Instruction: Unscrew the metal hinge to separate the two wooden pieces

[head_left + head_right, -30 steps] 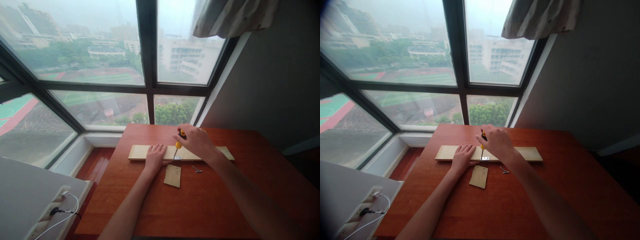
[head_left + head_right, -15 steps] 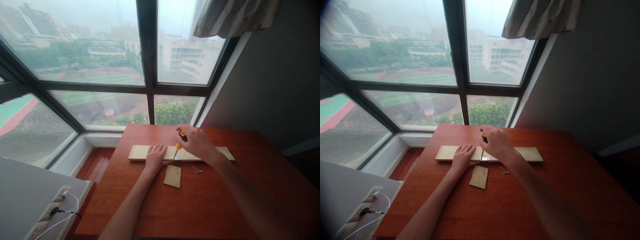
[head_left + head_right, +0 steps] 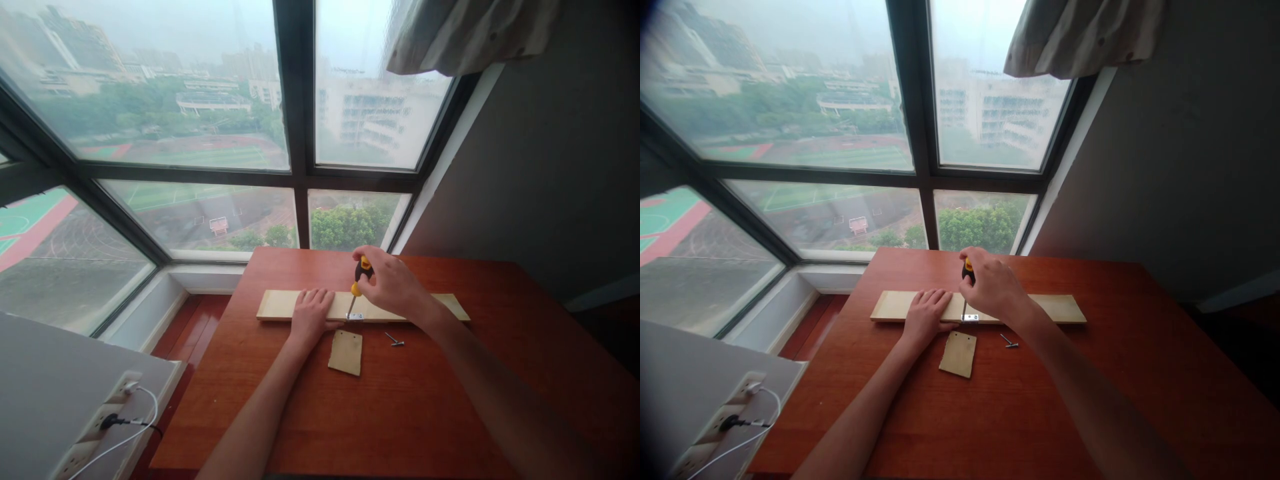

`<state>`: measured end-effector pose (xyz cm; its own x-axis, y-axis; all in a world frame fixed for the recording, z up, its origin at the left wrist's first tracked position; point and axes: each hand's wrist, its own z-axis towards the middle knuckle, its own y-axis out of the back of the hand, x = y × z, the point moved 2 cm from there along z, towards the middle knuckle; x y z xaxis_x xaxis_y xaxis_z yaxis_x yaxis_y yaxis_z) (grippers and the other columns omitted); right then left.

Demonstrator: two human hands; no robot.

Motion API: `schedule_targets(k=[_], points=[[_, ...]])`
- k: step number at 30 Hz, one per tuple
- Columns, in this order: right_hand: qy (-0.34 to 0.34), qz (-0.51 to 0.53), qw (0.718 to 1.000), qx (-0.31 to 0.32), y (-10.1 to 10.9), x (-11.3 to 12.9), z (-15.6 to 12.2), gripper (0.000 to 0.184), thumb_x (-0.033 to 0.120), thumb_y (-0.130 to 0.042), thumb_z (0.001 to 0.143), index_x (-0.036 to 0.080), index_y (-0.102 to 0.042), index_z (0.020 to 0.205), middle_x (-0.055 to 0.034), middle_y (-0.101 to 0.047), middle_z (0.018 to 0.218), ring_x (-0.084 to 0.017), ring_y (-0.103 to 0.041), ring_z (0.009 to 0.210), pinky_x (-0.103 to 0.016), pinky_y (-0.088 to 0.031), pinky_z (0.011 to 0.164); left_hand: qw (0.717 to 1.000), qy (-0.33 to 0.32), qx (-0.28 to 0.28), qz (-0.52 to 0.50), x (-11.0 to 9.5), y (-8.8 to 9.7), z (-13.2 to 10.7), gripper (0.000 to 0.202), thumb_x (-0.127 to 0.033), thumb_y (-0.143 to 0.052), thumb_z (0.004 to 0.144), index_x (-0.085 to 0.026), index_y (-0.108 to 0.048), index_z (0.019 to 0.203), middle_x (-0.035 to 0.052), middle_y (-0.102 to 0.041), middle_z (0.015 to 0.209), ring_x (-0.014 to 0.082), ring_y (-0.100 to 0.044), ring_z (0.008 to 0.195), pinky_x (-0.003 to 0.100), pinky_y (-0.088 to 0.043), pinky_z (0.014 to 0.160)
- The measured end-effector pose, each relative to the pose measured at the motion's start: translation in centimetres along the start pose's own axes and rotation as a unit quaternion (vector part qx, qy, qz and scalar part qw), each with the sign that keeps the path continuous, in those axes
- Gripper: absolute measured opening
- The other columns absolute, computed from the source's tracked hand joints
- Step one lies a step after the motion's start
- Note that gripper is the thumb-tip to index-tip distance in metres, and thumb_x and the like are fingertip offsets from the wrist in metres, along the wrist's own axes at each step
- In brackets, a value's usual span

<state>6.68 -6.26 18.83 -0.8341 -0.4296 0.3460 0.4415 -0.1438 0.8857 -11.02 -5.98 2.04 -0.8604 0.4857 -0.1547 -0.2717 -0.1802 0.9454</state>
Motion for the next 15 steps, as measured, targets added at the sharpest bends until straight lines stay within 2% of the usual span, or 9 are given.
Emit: schedule_targets(k=[6, 9, 12, 15], points=[[-0.028, -0.062, 0.997, -0.019, 0.19, 0.04, 0.0, 0.022, 0.041, -0.052, 0.089, 0.024, -0.058, 0.103, -0.003, -0.068, 0.095, -0.02, -0.062, 0.077, -0.029, -0.04, 0.062, 1.0, -0.002, 0.0, -0.001, 0.07, -0.09, -0.02, 0.068, -0.056, -0.076, 0.067, -0.024, -0.054, 0.123, 0.0102, -0.062, 0.124, 0.0299, -0.053, 0.116, 0.046, -0.033, 0.102], [-0.022, -0.051, 0.998, -0.017, 0.08, 0.03, 0.0, 0.02, 0.03, -0.051, 0.088, 0.024, -0.057, 0.105, -0.0028, -0.068, 0.098, -0.019, -0.063, 0.08, -0.03, -0.041, 0.065, 1.0, -0.001, 0.001, -0.001, 0.06, -0.08, -0.02, 0.068, -0.057, -0.075, 0.067, -0.025, -0.054, 0.123, 0.01, -0.062, 0.123, 0.0296, -0.052, 0.116, 0.046, -0.033, 0.102], [-0.001, -0.014, 1.0, -0.01, 0.0, 0.06, -0.12, 0.034, 0.018, -0.052, 0.08, 0.021, -0.053, 0.114, -0.0052, -0.065, 0.112, -0.02, -0.063, 0.09, -0.03, -0.044, 0.073, 1.0, -0.002, 0.003, 0.001, 0.01, -0.04, 0.0, 0.07, -0.056, -0.076, 0.066, -0.025, -0.054, 0.124, 0.0095, -0.062, 0.123, 0.0295, -0.053, 0.115, 0.046, -0.034, 0.102], [-0.001, -0.016, 1.0, -0.014, 0.05, 0.11, -0.13, 0.029, 0.025, -0.053, 0.083, 0.021, -0.054, 0.112, -0.0057, -0.065, 0.112, -0.021, -0.062, 0.092, -0.031, -0.045, 0.072, 1.0, -0.001, 0.003, 0.003, 0.0, -0.01, 0.0, 0.069, -0.056, -0.077, 0.066, -0.025, -0.054, 0.124, 0.0093, -0.062, 0.122, 0.0297, -0.053, 0.115, 0.045, -0.034, 0.102]])
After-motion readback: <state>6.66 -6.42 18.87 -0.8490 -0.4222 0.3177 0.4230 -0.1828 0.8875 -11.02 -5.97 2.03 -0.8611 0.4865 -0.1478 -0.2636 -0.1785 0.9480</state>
